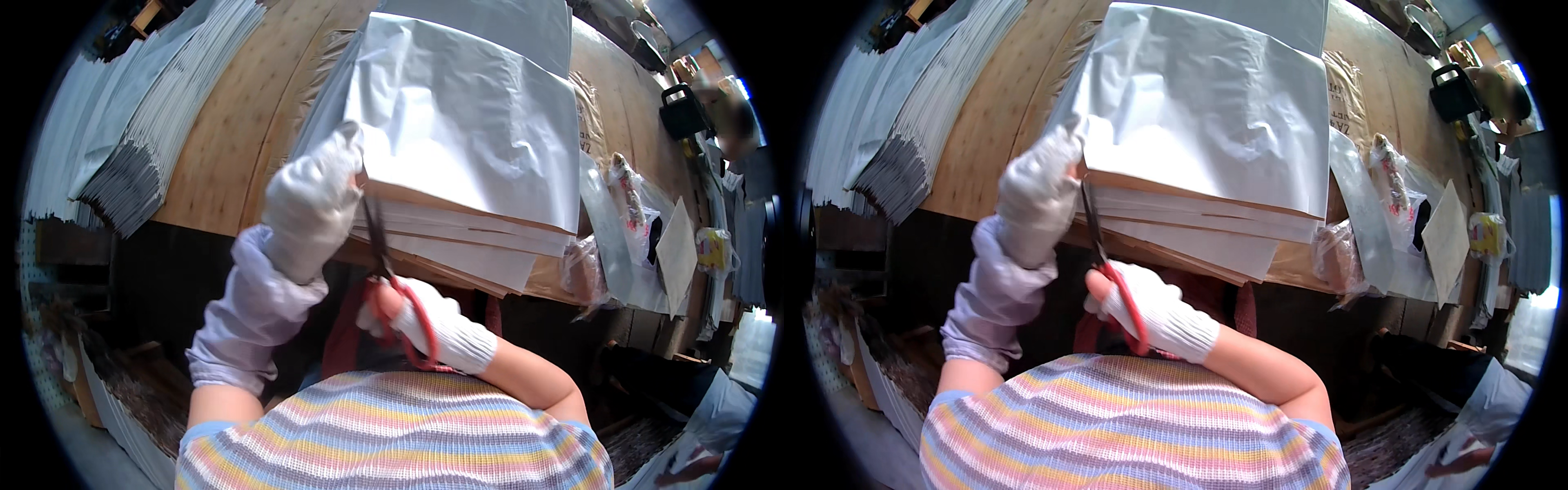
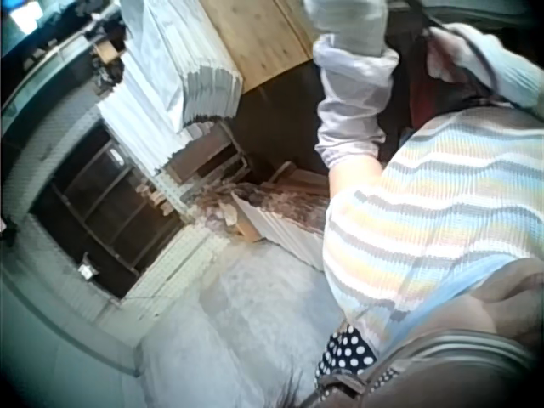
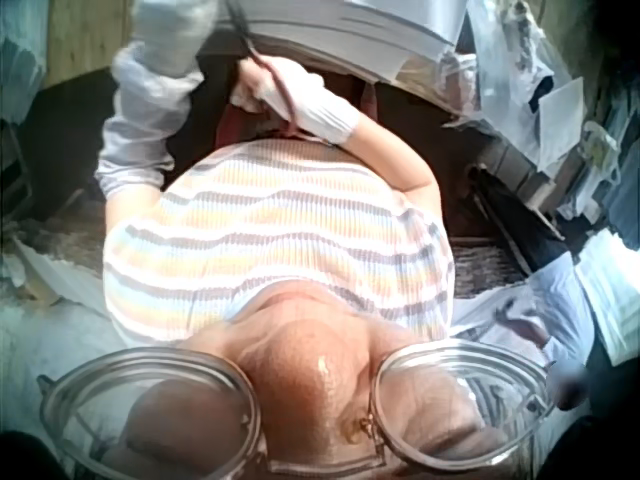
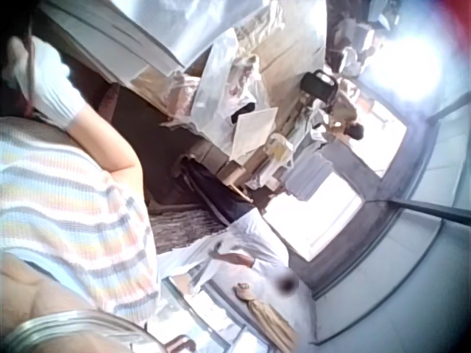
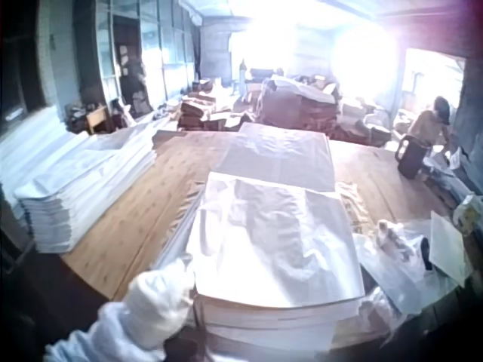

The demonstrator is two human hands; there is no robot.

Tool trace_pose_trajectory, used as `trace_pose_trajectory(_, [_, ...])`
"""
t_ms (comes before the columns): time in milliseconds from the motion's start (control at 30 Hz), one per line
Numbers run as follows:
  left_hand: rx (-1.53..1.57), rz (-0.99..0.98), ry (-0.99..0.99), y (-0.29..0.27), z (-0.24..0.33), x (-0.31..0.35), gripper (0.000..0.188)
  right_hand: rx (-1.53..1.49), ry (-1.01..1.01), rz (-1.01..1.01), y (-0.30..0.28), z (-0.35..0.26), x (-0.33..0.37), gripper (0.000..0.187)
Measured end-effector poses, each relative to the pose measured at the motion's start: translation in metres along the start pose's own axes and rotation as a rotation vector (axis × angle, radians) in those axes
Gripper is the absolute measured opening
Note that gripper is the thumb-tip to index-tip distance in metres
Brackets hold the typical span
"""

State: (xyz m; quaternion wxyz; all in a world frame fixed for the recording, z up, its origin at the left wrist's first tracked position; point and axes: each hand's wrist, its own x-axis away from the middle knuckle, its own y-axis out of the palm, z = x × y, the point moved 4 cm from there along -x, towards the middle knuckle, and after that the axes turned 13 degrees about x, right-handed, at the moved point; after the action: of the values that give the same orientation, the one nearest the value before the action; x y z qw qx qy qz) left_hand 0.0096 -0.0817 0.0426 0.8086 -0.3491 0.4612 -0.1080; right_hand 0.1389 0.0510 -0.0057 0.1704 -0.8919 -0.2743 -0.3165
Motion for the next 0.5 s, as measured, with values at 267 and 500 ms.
trace_pose_trajectory(267, [-0.084,-0.134,-0.117,-0.013,-0.041,-0.155,0.023,-0.323,-0.184,0.127,-0.036,0.049,0.073,0.067])
trace_pose_trajectory(500, [-0.081,-0.361,0.123,0.074,-0.031,-0.13,0.03,-0.719,-0.188,0.151,-0.043,0.093,0.078,0.081])
